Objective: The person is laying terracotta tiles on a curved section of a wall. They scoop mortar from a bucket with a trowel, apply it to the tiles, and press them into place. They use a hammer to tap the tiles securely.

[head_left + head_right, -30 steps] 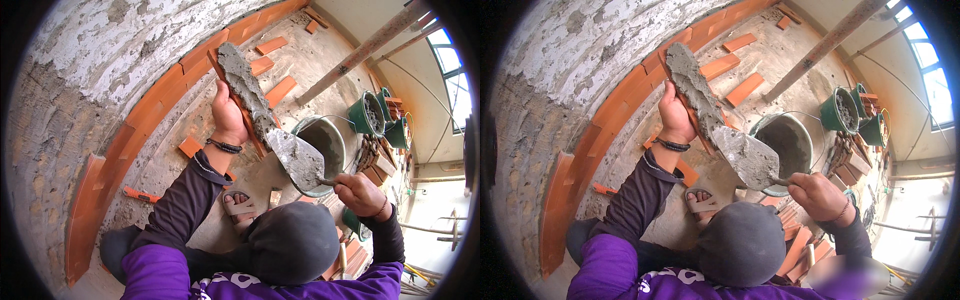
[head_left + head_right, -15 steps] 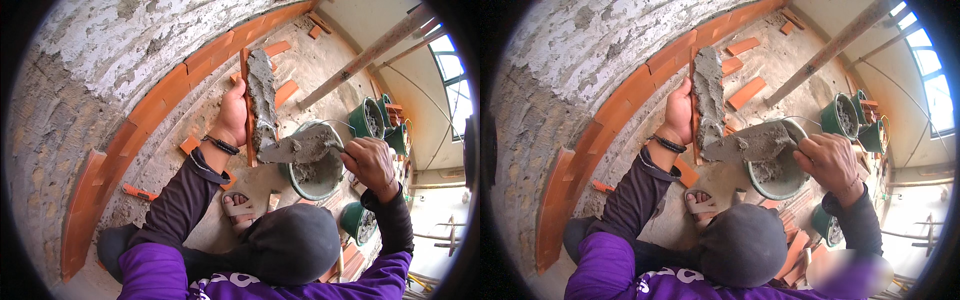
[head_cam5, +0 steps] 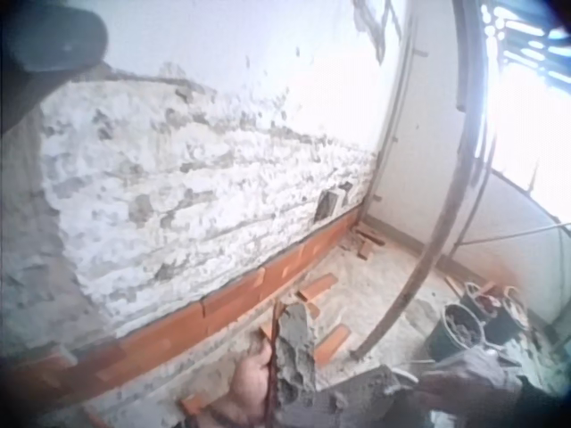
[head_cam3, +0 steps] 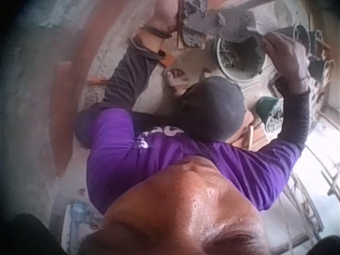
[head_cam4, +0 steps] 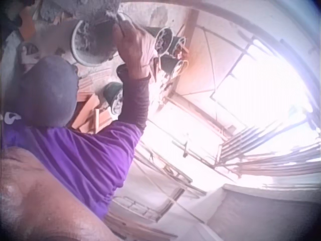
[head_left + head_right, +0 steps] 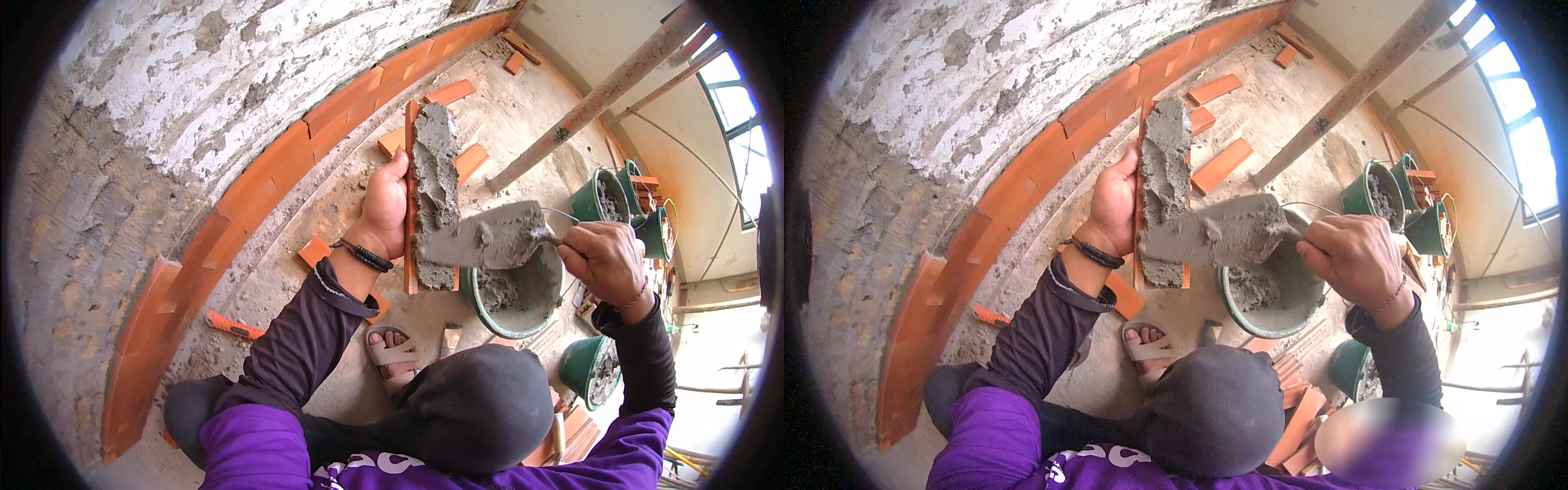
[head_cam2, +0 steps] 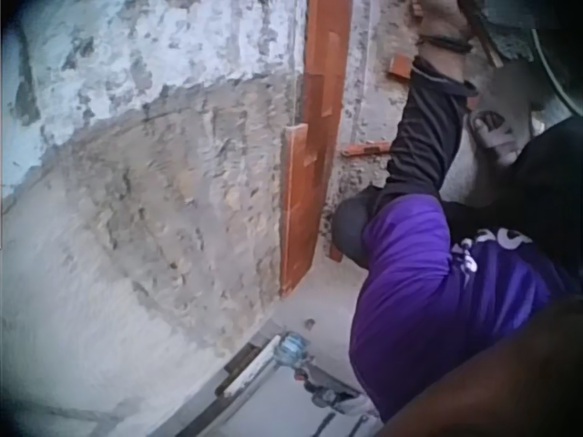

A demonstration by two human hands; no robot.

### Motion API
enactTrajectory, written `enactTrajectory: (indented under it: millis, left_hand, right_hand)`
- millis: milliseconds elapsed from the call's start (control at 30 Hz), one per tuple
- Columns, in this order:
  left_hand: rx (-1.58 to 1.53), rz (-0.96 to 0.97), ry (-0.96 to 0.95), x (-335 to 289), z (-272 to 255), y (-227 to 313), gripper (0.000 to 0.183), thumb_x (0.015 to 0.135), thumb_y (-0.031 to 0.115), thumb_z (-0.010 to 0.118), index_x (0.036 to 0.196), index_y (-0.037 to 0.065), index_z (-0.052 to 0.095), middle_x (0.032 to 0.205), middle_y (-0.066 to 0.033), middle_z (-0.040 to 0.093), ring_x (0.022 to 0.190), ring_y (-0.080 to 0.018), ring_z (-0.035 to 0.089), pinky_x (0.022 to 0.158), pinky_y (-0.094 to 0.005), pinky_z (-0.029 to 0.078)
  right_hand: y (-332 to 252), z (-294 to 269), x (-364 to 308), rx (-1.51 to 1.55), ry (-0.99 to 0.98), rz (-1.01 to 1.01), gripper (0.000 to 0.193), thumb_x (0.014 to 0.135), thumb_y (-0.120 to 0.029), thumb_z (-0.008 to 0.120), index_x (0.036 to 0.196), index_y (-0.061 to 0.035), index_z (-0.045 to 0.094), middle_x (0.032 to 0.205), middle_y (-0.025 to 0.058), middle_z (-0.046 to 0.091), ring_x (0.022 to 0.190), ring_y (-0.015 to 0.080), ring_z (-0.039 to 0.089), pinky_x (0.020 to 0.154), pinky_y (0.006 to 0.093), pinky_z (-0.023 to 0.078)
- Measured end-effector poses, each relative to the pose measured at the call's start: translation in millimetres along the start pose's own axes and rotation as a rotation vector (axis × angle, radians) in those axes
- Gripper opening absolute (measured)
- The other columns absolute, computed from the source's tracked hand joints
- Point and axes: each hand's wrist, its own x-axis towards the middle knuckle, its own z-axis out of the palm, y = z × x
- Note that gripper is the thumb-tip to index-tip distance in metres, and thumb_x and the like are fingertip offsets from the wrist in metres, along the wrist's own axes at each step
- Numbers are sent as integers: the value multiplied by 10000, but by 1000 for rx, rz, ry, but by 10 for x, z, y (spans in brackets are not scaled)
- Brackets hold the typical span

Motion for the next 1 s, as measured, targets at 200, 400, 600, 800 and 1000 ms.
enactTrajectory:
  millis: [200,400,600,800,1000]
  left_hand:
    - [20,-9,166,-28,153,-20,529,1065,424,263,1340,42,505,1237,-136,632,1076,-267,641,947,-422,526]
    - [13,-46,226,14,264,-70,482,1058,403,298,1294,61,543,1198,-122,662,1025,-257,659,914,-410,533]
    - [138,-29,359,-56,391,-24,464,1057,377,315,1288,50,548,1203,-121,663,1023,-257,662,925,-392,532]
    - [79,-64,279,-100,194,-4,477,1063,396,308,1272,42,550,1132,-115,684,960,-248,679,898,-401,545]
    - [13,-74,189,-24,129,-28,479,1067,391,307,1266,37,560,1127,-113,685,943,-246,677,870,-398,551]
  right_hand:
    - [35,46,108,-100,90,44,279,852,-228,651,674,-66,512,615,119,503,587,334,552,567,448,435]
    - [190,163,87,422,-42,294,285,951,-220,583,778,6,555,612,126,491,542,232,495,560,404,433]
    - [-68,430,106,697,-155,328,306,975,-223,540,787,19,549,640,163,451,586,239,436,610,402,426]
    - [24,377,-143,532,-156,315,282,930,-206,567,750,12,564,630,221,498,569,389,505,578,444,430]
    - [237,197,-163,408,-17,395,284,926,-192,575,749,28,557,615,224,489,545,390,499,560,435,432]
